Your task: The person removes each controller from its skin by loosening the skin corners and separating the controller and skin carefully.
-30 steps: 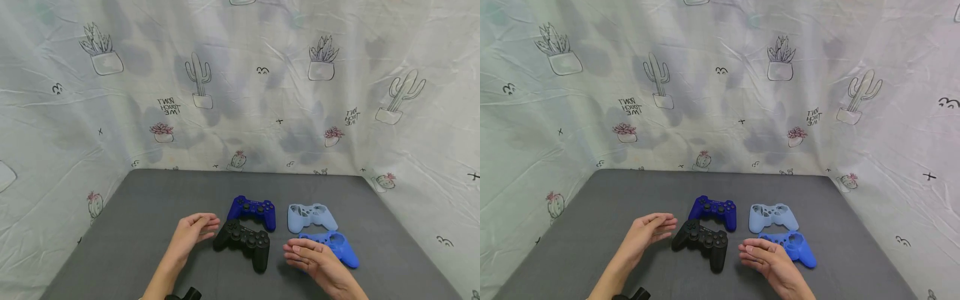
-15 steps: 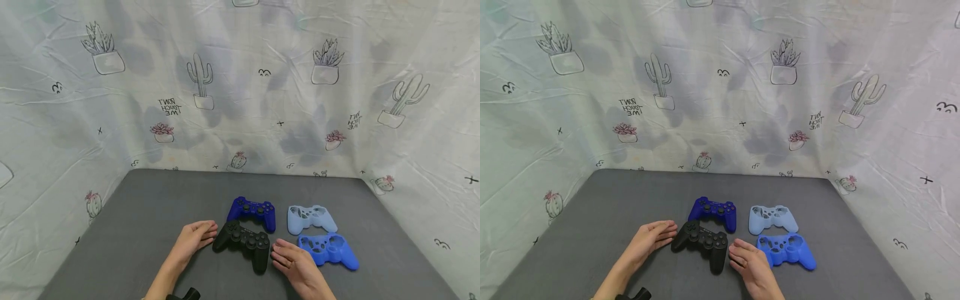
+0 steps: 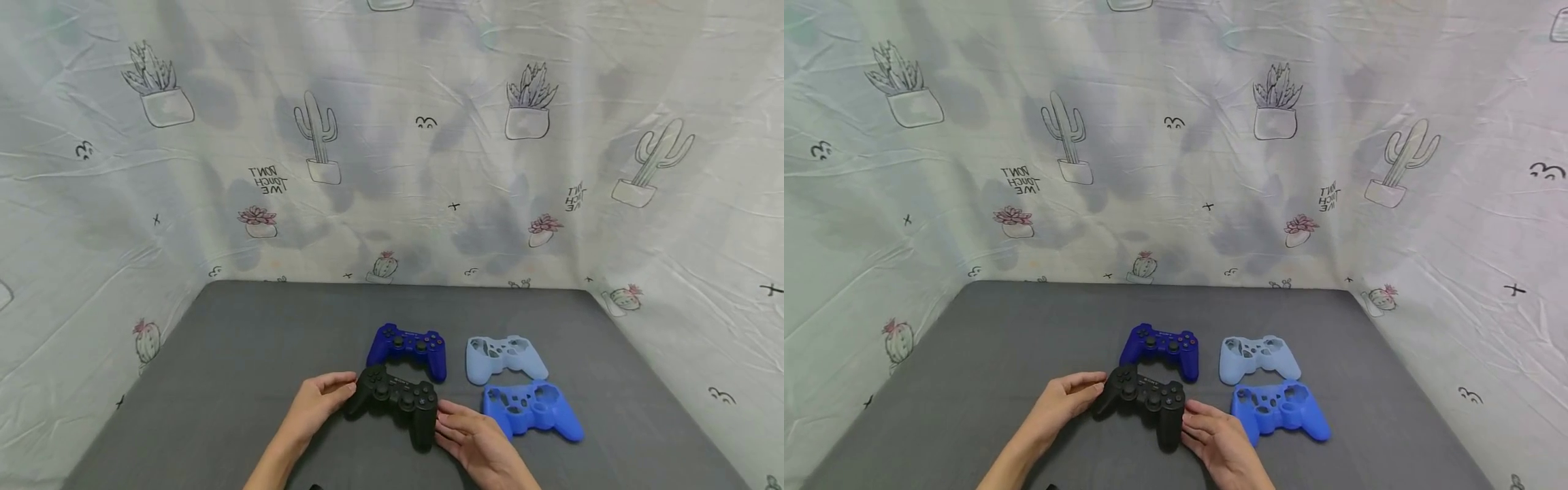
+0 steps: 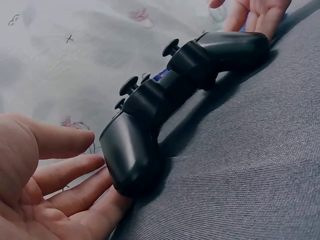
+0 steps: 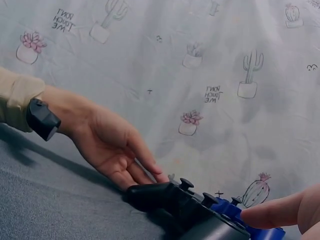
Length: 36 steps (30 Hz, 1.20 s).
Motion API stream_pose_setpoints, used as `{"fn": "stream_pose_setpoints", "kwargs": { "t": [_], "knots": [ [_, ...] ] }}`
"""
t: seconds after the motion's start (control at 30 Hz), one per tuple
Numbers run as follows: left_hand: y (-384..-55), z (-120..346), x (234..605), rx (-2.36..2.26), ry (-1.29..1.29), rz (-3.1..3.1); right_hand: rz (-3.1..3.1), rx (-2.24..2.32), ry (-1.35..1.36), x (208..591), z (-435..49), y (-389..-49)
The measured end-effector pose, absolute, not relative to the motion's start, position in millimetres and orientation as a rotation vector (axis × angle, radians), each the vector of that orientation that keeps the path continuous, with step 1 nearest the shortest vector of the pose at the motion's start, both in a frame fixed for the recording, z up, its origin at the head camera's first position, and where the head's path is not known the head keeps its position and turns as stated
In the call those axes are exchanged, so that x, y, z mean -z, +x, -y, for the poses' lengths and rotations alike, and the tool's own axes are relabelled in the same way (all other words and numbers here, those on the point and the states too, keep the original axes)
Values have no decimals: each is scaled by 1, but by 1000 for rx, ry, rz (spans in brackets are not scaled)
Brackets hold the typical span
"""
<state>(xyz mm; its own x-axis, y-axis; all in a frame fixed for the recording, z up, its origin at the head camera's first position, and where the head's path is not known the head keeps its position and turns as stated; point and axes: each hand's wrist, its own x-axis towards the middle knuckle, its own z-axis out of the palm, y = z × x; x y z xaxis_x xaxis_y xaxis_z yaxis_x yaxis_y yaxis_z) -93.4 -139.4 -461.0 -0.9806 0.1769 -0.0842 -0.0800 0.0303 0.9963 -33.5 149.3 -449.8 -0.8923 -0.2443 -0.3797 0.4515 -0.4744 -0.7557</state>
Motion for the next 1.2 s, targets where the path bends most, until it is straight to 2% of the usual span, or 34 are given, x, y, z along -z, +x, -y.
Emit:
{"fn": "stream_pose_setpoints", "kwargs": {
  "t": [1.2],
  "knots": [
    [-93,144,462,-2050,154,-2062,-1568,2374,434,459,-136,-39]
  ]
}}
